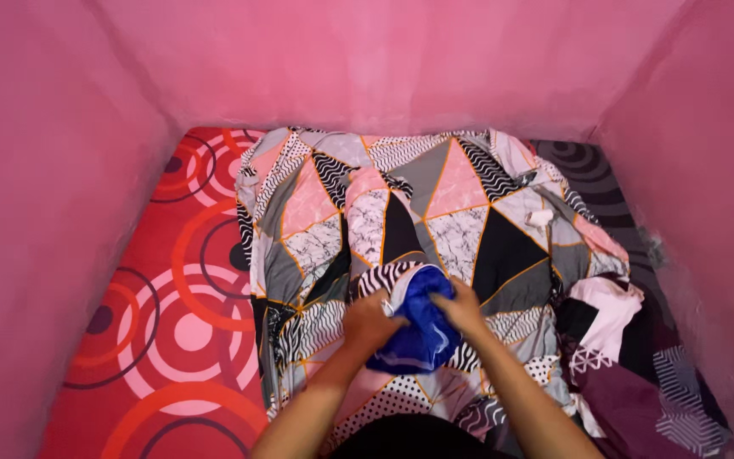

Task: The person places a blue cylindrical pillow on a patterned bedsheet, then wraps it with a patchwork fabric. They tuck the fabric around the pillow, pull the drawstrings to tighten the bundle, and tie the strings to secure it.

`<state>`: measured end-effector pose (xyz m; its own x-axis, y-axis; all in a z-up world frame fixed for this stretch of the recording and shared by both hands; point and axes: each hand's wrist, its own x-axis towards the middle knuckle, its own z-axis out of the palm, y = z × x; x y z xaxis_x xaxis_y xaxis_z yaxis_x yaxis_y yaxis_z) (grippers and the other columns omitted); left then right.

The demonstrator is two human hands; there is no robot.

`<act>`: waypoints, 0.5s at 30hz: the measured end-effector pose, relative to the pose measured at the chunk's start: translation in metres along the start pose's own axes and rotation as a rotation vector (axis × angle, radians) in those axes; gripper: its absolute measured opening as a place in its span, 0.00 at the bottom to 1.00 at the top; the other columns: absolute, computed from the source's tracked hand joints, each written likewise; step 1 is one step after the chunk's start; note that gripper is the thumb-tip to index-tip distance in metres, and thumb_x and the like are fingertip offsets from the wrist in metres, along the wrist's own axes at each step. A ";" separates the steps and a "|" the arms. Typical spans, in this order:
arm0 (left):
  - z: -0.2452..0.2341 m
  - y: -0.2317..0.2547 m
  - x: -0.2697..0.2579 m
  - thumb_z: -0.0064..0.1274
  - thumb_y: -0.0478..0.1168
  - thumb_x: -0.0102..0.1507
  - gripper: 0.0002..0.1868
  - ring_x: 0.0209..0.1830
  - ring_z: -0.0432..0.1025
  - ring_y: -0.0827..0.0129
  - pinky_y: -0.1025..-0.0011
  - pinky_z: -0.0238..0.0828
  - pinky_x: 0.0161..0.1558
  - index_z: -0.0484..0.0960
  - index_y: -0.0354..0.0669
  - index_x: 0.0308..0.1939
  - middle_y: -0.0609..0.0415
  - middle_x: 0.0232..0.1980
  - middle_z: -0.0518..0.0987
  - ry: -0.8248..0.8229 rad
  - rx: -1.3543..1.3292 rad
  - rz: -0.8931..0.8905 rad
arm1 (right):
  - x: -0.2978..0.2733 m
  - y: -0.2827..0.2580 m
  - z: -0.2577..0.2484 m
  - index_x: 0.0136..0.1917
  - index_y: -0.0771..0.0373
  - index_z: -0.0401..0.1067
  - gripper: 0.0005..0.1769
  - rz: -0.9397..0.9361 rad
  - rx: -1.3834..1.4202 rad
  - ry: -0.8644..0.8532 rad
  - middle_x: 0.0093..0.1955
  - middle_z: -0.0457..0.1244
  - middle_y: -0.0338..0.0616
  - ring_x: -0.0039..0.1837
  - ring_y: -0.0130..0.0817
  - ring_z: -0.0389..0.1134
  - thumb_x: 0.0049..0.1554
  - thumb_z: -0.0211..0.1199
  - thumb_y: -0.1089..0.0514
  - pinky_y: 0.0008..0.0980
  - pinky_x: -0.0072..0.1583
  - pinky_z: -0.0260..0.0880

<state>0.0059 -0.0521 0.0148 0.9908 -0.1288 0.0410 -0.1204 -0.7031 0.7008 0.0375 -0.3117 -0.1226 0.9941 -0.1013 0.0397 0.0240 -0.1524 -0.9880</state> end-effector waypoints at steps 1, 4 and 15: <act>0.000 -0.005 0.005 0.68 0.53 0.46 0.21 0.37 0.78 0.43 0.49 0.73 0.39 0.81 0.47 0.36 0.42 0.34 0.83 0.040 0.015 -0.004 | -0.009 0.002 -0.016 0.54 0.66 0.74 0.14 0.091 0.163 -0.090 0.44 0.68 0.40 0.44 0.32 0.68 0.60 0.65 0.55 0.33 0.47 0.67; 0.000 -0.017 0.016 0.62 0.45 0.53 0.10 0.37 0.77 0.41 0.47 0.73 0.40 0.82 0.48 0.34 0.40 0.33 0.82 0.145 0.054 -0.095 | -0.038 0.006 -0.030 0.55 0.67 0.72 0.13 0.306 0.196 -0.068 0.40 0.63 0.37 0.40 0.27 0.61 0.65 0.64 0.55 0.29 0.42 0.60; -0.003 -0.035 0.028 0.59 0.40 0.53 0.07 0.38 0.76 0.38 0.47 0.72 0.41 0.83 0.46 0.34 0.36 0.34 0.82 0.329 -0.073 -0.180 | -0.061 0.050 0.039 0.45 0.63 0.78 0.09 0.434 0.367 0.285 0.32 0.64 0.38 0.31 0.28 0.62 0.60 0.57 0.59 0.30 0.36 0.65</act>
<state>0.0380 -0.0296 -0.0066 0.9638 0.2324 0.1309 0.0505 -0.6407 0.7662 -0.0182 -0.2746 -0.1805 0.8554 -0.3439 -0.3874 -0.2895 0.3028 -0.9080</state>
